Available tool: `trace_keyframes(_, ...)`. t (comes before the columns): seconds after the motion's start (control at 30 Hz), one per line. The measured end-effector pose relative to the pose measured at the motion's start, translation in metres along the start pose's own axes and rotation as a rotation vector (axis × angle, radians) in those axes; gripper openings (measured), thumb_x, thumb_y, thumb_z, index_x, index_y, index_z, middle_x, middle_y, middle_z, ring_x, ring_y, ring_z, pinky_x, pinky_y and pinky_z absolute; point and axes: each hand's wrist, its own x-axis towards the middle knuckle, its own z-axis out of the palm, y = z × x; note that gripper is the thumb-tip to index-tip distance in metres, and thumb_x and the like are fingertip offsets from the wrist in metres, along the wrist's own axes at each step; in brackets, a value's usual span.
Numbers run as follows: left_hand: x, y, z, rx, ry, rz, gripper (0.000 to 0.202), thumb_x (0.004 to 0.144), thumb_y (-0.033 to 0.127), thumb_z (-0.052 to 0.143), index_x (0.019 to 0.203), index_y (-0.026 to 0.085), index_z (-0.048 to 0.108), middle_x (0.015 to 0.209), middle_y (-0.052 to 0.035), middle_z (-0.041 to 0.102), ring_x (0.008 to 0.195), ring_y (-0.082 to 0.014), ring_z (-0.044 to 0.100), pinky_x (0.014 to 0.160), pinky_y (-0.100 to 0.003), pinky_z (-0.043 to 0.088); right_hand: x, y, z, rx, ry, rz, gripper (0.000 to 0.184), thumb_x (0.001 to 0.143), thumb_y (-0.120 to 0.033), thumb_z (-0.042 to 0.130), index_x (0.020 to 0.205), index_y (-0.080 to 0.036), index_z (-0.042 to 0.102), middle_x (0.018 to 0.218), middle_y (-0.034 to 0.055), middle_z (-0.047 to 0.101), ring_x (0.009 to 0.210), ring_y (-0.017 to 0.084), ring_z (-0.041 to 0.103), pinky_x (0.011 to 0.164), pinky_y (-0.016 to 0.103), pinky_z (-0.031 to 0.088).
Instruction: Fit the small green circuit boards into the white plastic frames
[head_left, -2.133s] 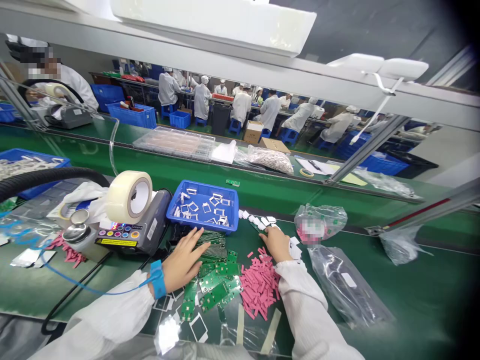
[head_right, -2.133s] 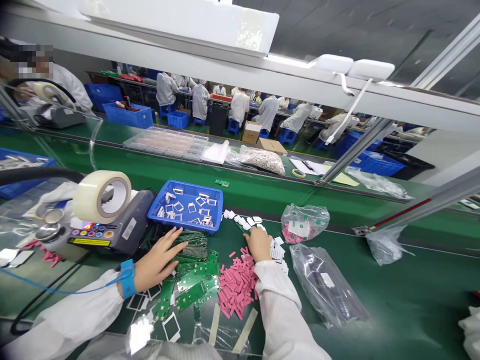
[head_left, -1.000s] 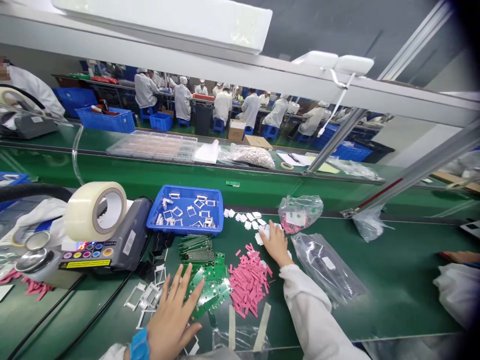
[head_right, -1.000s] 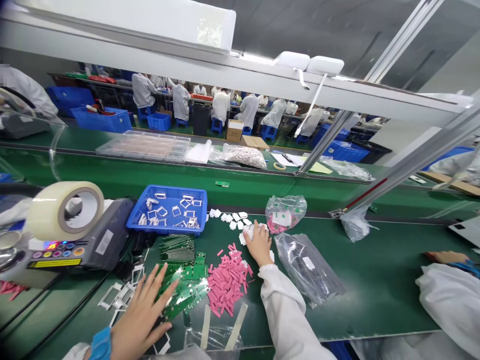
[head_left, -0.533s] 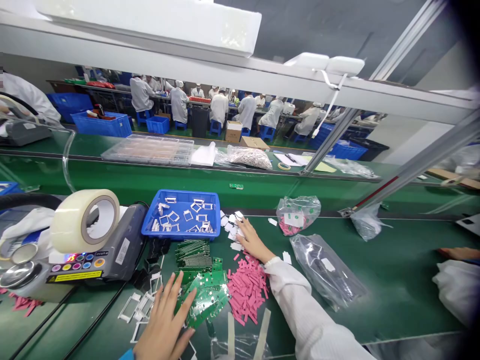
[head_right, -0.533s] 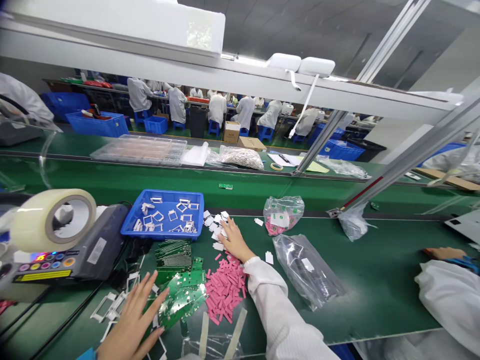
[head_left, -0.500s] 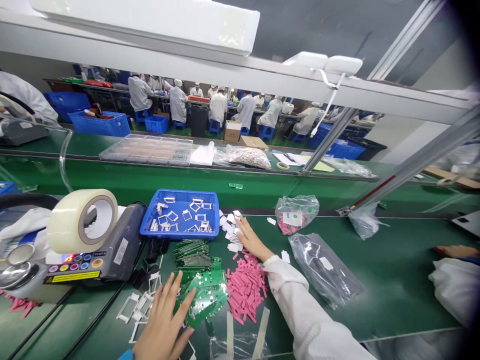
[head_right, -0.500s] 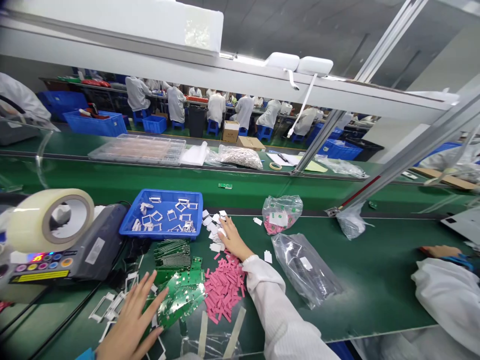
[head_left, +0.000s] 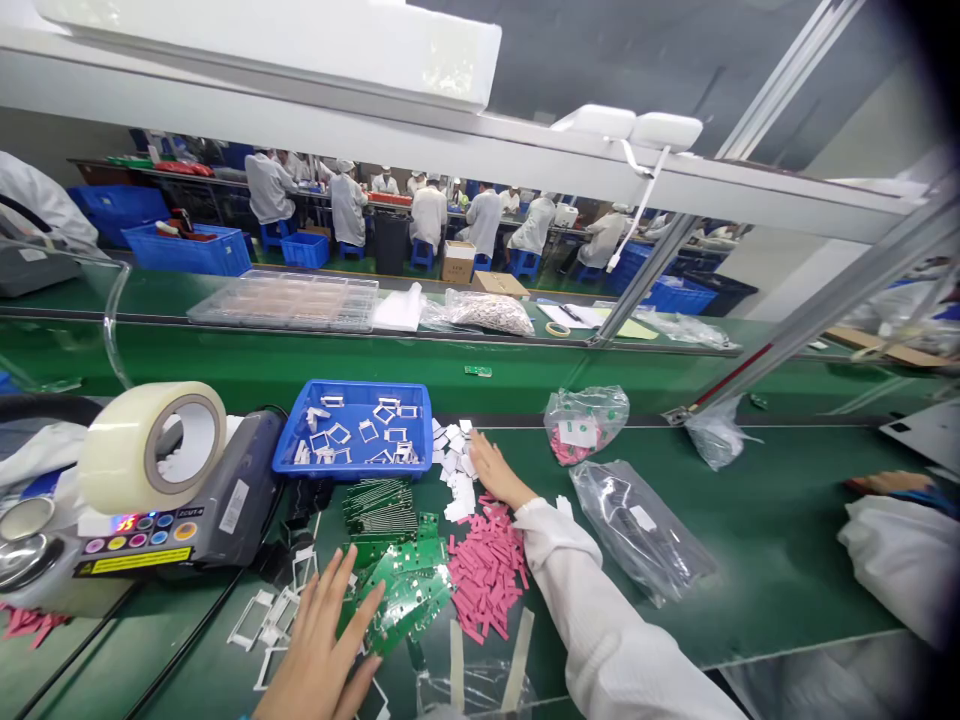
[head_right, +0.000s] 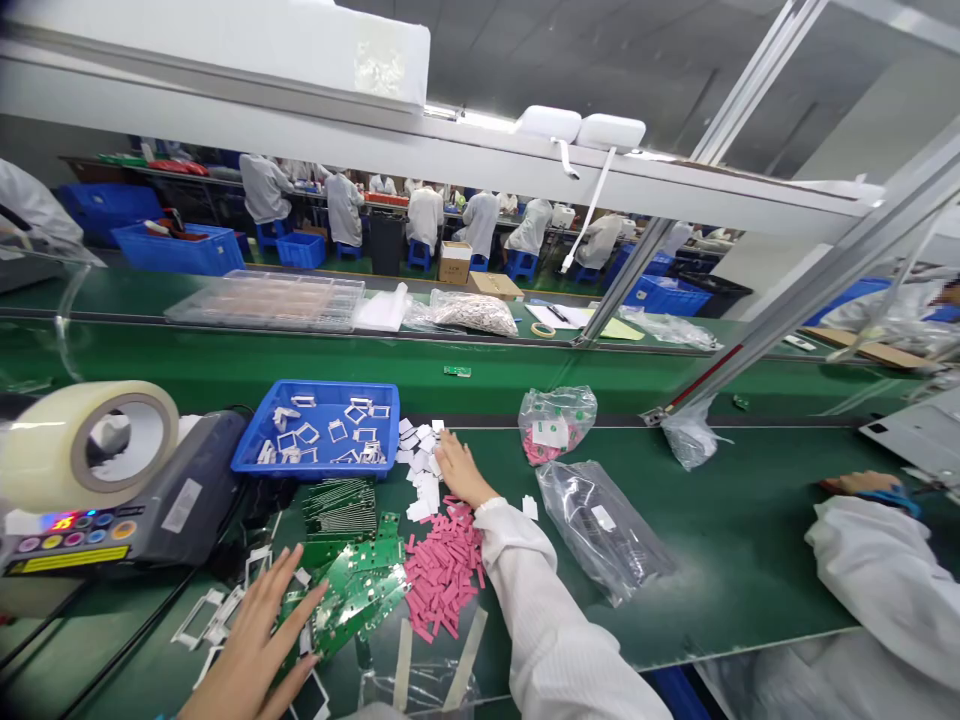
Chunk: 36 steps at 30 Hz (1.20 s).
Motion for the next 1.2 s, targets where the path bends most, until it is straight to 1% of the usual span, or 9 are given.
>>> trace_keyframes(0.13, -0.002, -0.003, 0.000, 0.006, 0.020, 0.022, 0.070, 0.082, 0.022, 0.048, 0.141, 0.031, 0.013, 0.152, -0.0098, -0.001, 0.131, -0.0393, 0.028, 0.092, -0.053, 0.045, -0.010, -0.006, -0.016, -0.018, 0.001, -0.010, 0.034, 0.088, -0.032, 0.051, 0.119, -0.018, 0.049, 0.122, 0.0083, 0.051, 0.104, 0.021, 0.053, 0.087, 0.044, 0.045)
trace_keyframes(0.3, -0.006, -0.009, -0.003, -0.016, 0.047, 0.017, 0.069, 0.082, 0.022, 0.046, 0.141, 0.033, 0.013, 0.153, -0.0062, -0.007, 0.130, -0.0398, 0.031, 0.090, -0.055, 0.046, -0.072, 0.028, -0.051, -0.147, 0.109, 0.308, 0.031, 0.088, -0.032, 0.050, 0.115, -0.017, 0.051, 0.116, 0.0080, 0.054, 0.099, 0.020, 0.056, 0.083, 0.041, 0.047)
trace_keyframes(0.4, -0.005, -0.007, -0.005, -0.034, 0.044, 0.020, 0.070, 0.082, 0.020, 0.047, 0.141, 0.035, 0.012, 0.153, -0.0049, -0.007, 0.131, -0.0379, 0.028, 0.093, -0.053, 0.044, -0.104, 0.044, -0.054, -0.205, 0.108, 0.463, 0.029, 0.088, -0.030, 0.052, 0.112, -0.016, 0.053, 0.113, 0.0076, 0.055, 0.094, 0.018, 0.057, 0.079, 0.039, 0.049)
trace_keyframes(0.47, -0.003, -0.003, -0.006, -0.034, 0.045, 0.037, 0.070, 0.081, 0.019, 0.048, 0.141, 0.034, 0.013, 0.153, -0.0055, -0.007, 0.132, -0.0376, 0.026, 0.093, -0.053, 0.044, -0.107, 0.046, -0.049, -0.207, 0.094, 0.464, 0.029, 0.088, -0.030, 0.051, 0.112, -0.016, 0.053, 0.113, 0.0075, 0.055, 0.093, 0.018, 0.058, 0.079, 0.038, 0.050)
trace_keyframes(0.77, -0.002, 0.003, -0.007, 0.001, 0.104, 0.076, 0.064, 0.081, 0.017, 0.048, 0.139, 0.028, 0.023, 0.153, -0.0119, 0.001, 0.133, -0.0379, 0.024, 0.090, -0.053, 0.045, -0.037, -0.003, -0.034, -0.002, -0.033, -0.032, 0.026, 0.087, -0.030, 0.052, 0.109, -0.016, 0.055, 0.114, 0.0068, 0.056, 0.098, 0.018, 0.056, 0.083, 0.040, 0.048)
trace_keyframes(0.93, -0.017, -0.012, -0.006, -0.015, 0.037, 0.007, 0.053, 0.082, 0.018, 0.048, 0.133, 0.027, 0.037, 0.152, -0.0119, 0.007, 0.134, -0.0373, 0.019, 0.094, -0.058, 0.039, -0.079, -0.031, -0.056, 0.080, 0.033, -0.102, 0.029, 0.091, -0.025, 0.037, 0.115, -0.017, 0.053, 0.117, 0.0112, 0.053, 0.109, 0.021, 0.051, 0.090, 0.041, 0.042)
trace_keyframes(1.0, -0.023, -0.016, -0.006, -0.026, 0.010, -0.024, 0.048, 0.082, 0.018, 0.047, 0.129, 0.025, 0.041, 0.151, -0.0128, 0.012, 0.135, -0.0367, 0.017, 0.096, -0.059, 0.037, -0.108, -0.053, -0.057, 0.115, -0.014, -0.170, 0.030, 0.088, -0.028, 0.045, 0.116, -0.021, 0.053, 0.115, 0.0090, 0.055, 0.107, 0.022, 0.051, 0.091, 0.040, 0.041)
trace_keyframes(1.1, -0.029, -0.016, -0.004, -0.044, -0.037, -0.038, 0.042, 0.082, 0.018, 0.046, 0.123, 0.025, 0.048, 0.145, -0.0122, 0.028, 0.134, -0.0354, 0.017, 0.098, -0.060, 0.033, -0.141, -0.095, -0.040, 0.075, -0.167, -0.365, 0.045, 0.075, -0.030, 0.065, 0.118, -0.029, 0.053, 0.115, 0.0067, 0.055, 0.106, 0.025, 0.049, 0.090, 0.042, 0.039)
trace_keyframes(1.2, -0.035, -0.010, 0.000, -0.054, -0.075, -0.039, 0.034, 0.081, 0.018, 0.046, 0.112, 0.027, 0.056, 0.136, -0.0076, 0.045, 0.132, -0.0352, 0.022, 0.099, -0.064, 0.027, -0.153, -0.127, -0.013, -0.105, -0.223, -0.521, 0.052, 0.068, -0.032, 0.072, 0.117, -0.035, 0.054, 0.121, 0.0083, 0.050, 0.107, 0.030, 0.044, 0.090, 0.050, 0.033)
